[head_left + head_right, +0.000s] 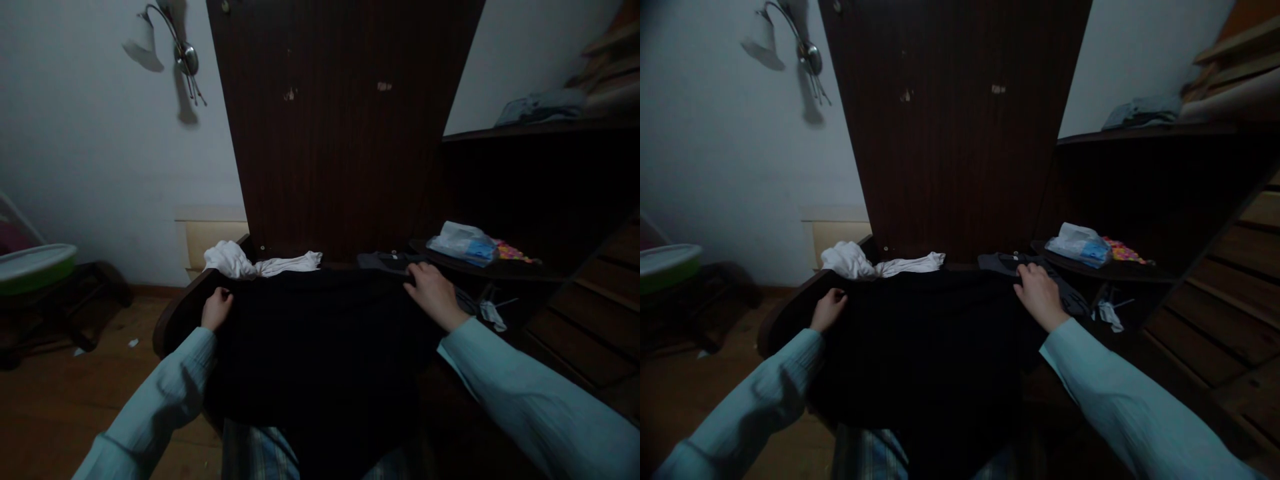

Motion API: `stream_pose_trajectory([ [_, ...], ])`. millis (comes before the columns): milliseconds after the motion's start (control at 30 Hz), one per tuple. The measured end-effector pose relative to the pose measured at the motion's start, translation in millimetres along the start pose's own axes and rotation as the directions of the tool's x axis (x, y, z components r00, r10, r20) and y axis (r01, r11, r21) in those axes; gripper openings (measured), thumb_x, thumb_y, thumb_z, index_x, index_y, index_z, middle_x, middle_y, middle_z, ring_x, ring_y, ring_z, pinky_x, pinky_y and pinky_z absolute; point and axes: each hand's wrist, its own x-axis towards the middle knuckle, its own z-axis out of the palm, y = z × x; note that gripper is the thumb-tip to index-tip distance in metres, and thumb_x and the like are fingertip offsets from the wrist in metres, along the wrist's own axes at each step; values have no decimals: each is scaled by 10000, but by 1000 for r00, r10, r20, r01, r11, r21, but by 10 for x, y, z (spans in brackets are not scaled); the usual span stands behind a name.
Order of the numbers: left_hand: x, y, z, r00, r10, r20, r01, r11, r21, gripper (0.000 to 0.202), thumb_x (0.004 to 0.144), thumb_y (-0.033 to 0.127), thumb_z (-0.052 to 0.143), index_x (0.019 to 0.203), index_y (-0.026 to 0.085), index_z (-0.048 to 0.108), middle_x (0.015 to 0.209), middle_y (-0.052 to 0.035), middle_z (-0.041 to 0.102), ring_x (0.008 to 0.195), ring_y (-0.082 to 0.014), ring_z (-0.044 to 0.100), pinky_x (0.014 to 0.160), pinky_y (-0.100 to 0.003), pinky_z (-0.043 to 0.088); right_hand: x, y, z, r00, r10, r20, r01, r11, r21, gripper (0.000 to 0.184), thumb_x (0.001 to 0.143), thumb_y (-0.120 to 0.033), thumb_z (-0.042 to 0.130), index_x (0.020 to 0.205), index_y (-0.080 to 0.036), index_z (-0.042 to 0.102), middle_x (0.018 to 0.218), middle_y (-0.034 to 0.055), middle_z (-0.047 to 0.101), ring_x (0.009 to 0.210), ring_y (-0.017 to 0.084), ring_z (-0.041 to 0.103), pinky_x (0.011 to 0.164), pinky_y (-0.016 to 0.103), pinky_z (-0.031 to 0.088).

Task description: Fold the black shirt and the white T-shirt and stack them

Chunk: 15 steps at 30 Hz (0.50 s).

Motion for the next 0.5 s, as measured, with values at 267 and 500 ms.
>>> stream_pose_trajectory([
  [267,-67,109,-590,989,59,-135,-43,991,124,328,814,388,376,983,192,577,966,-111,634,921,-269,587,728,-351,459,346,478,-254,973,216,75,-221,802,555,139,741,-154,492,769,-155,629,809,65,640,810,206,581,754,336,428],
  [500,-109,70,-1076,964,238,-122,-256,954,-157,267,765,363,395,865,151,523,879,-57,575,857,-187,532,757,-291,456,281,684,-827,941,274,200,-330,597,731,128,761,-197,482,806,-145,589,759,62,618,651,156,552,638,304,440],
])
